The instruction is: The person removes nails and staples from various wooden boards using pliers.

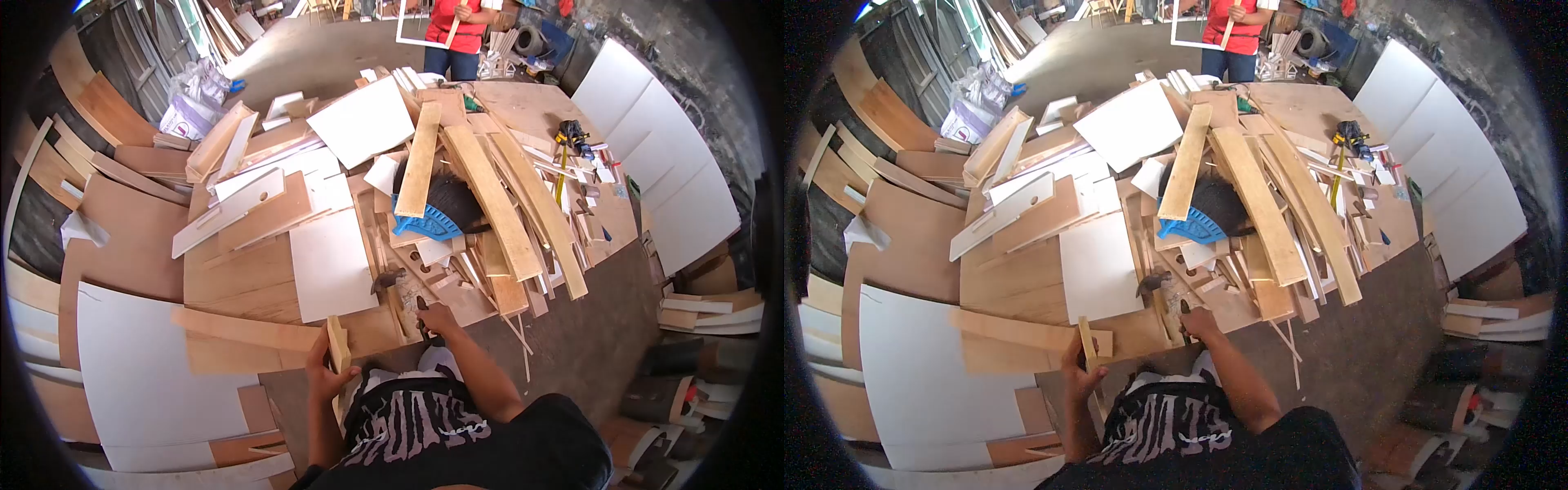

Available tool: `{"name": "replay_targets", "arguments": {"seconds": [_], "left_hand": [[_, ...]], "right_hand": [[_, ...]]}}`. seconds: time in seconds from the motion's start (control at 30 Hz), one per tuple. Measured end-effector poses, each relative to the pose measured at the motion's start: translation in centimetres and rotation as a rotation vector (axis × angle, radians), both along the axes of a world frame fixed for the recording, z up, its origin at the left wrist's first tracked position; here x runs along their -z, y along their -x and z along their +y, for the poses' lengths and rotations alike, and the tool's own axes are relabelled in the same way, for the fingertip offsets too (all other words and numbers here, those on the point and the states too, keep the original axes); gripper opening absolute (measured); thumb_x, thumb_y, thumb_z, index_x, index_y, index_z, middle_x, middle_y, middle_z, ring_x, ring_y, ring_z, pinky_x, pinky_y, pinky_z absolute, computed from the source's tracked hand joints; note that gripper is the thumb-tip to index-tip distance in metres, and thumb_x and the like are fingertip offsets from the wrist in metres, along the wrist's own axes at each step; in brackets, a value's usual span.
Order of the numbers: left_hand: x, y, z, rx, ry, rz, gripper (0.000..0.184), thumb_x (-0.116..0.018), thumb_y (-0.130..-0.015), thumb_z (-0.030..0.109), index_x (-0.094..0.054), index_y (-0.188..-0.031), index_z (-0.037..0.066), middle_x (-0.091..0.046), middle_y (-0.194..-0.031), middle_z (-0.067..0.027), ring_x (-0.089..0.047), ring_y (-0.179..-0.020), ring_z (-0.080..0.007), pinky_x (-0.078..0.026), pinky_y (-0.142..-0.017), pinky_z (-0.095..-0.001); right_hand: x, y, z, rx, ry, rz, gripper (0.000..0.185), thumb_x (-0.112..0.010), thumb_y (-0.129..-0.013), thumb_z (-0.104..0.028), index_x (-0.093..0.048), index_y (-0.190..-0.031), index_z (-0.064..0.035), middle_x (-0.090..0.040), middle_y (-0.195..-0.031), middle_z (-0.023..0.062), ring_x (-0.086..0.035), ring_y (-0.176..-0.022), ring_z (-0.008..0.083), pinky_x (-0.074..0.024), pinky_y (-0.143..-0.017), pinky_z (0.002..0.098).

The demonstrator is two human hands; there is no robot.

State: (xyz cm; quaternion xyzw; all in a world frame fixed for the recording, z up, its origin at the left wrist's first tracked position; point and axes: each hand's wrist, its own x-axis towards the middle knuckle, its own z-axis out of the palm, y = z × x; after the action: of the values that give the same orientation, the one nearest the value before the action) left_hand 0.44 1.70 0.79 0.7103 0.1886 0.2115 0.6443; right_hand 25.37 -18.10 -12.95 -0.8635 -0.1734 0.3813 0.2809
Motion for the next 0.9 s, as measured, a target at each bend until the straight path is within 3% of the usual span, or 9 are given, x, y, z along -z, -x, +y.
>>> {"name": "replay_targets", "arguments": {"seconds": [0.03, 0.17, 0.33, 0.5, 0.63, 0.73, 0.83, 0.87, 0.9], "left_hand": [[-0.3, 0.6, 0.5, -0.002, -0.023, -0.010, 0.124, -0.096, -0.064, 0.053, -0.037, -0.154, -0.009, -0.057, -0.141, -0.0188, -0.057, -0.128, -0.0246, -0.046, -0.107, -0.0377], [-0.9, 2.2, 2.9, 0.035, -0.059, -0.065, 0.123, -0.096, -0.064, 0.052, -0.038, -0.153, -0.009, -0.057, -0.141, -0.0188, -0.057, -0.128, -0.0249, -0.045, -0.107, -0.0378], [-1.9, 3.4, 4.5, 0.094, -0.071, -0.118, 0.123, -0.097, -0.061, 0.051, -0.040, -0.151, -0.012, -0.057, -0.140, -0.0197, -0.057, -0.127, -0.0252, -0.043, -0.109, -0.0380], [-3.8, 3.5, 4.6, 0.135, -0.038, -0.260, 0.120, -0.095, -0.062, 0.050, -0.041, -0.149, -0.013, -0.060, -0.136, -0.0195, -0.058, -0.125, -0.0253, -0.044, -0.107, -0.0375], [-6.2, 3.2, 4.9, 0.193, -0.099, -0.316, 0.121, -0.092, -0.063, 0.056, -0.042, -0.147, -0.015, -0.064, -0.124, -0.0155, -0.061, -0.115, -0.0226, -0.047, -0.099, -0.0353], [-8.8, 2.7, 4.5, 0.259, 0.145, -0.511, 0.119, -0.092, -0.064, 0.060, -0.044, -0.147, -0.011, -0.054, -0.098, -0.0049, -0.049, -0.083, -0.0129, -0.038, -0.072, -0.0298], [-10.6, 2.6, 5.1, 0.336, 0.311, -0.578, 0.127, -0.092, -0.061, 0.064, -0.038, -0.152, -0.007, -0.054, -0.098, -0.0046, -0.050, -0.086, -0.0140, -0.040, -0.076, -0.0310], [-10.4, 2.6, 5.8, 0.394, 0.350, -0.585, 0.133, -0.090, -0.063, 0.067, -0.024, -0.160, 0.003, -0.056, -0.099, -0.0074, -0.052, -0.089, -0.0175, -0.041, -0.083, -0.0362], [-10.8, 2.6, 6.3, 0.395, 0.350, -0.584, 0.133, -0.090, -0.063, 0.067, -0.024, -0.160, 0.003, -0.056, -0.099, -0.0074, -0.052, -0.089, -0.0175, -0.041, -0.083, -0.0362]], "right_hand": [[-1.9, 0.8, 0.5, 0.264, -0.022, 0.184, 0.035, -0.064, -0.092, -0.032, -0.074, -0.092, 0.0016, -0.076, -0.084, 0.0179, -0.076, -0.073, 0.0263, -0.0603, -0.074, 0.0406], [-0.7, 2.1, 1.6, 0.157, -0.010, 0.041, 0.036, -0.065, -0.092, -0.031, -0.073, -0.093, 0.0038, -0.076, -0.081, 0.0164, -0.074, -0.062, 0.0234, -0.0600, -0.065, 0.0377], [-0.8, 5.6, 0.8, 0.491, -0.380, 0.351, 0.029, -0.067, -0.093, -0.025, -0.071, -0.095, 0.0037, -0.076, -0.087, 0.0142, -0.075, -0.067, 0.0220, -0.0521, -0.055, 0.0346], [-5.8, 8.6, 1.6, 0.490, -0.513, 0.343, 0.029, -0.068, -0.096, -0.023, -0.065, -0.111, 0.0021, -0.075, -0.094, 0.0132, -0.075, -0.070, 0.0200, -0.0457, -0.048, 0.0300], [-11.7, 10.8, 3.4, 0.359, -0.669, 0.270, 0.025, -0.071, -0.094, -0.019, -0.065, -0.110, -0.0009, -0.073, -0.099, 0.0080, -0.073, -0.074, 0.0158, -0.0490, -0.053, 0.0267], [-14.9, 12.3, 4.9, 0.228, -0.863, 0.229, 0.030, -0.077, -0.089, -0.006, -0.062, -0.114, 0.0003, -0.071, -0.107, 0.0105, -0.070, -0.084, 0.0155, -0.0552, -0.081, 0.0300], [-18.7, 14.8, 6.6, 0.155, -1.024, 0.175, 0.031, -0.077, -0.090, -0.004, -0.059, -0.115, 0.0014, -0.067, -0.101, 0.0084, -0.069, -0.083, 0.0152, -0.0561, -0.077, 0.0311], [-18.8, 15.0, 6.7, 0.112, -1.032, 0.240, 0.033, -0.078, -0.089, -0.003, -0.059, -0.116, 0.0014, -0.068, -0.103, 0.0074, -0.069, -0.088, 0.0149, -0.0556, -0.081, 0.0305], [-18.9, 15.1, 7.0, 0.113, -1.033, 0.240, 0.033, -0.078, -0.089, -0.003, -0.059, -0.116, 0.0014, -0.068, -0.103, 0.0074, -0.069, -0.088, 0.0149, -0.0556, -0.081, 0.0305]]}}
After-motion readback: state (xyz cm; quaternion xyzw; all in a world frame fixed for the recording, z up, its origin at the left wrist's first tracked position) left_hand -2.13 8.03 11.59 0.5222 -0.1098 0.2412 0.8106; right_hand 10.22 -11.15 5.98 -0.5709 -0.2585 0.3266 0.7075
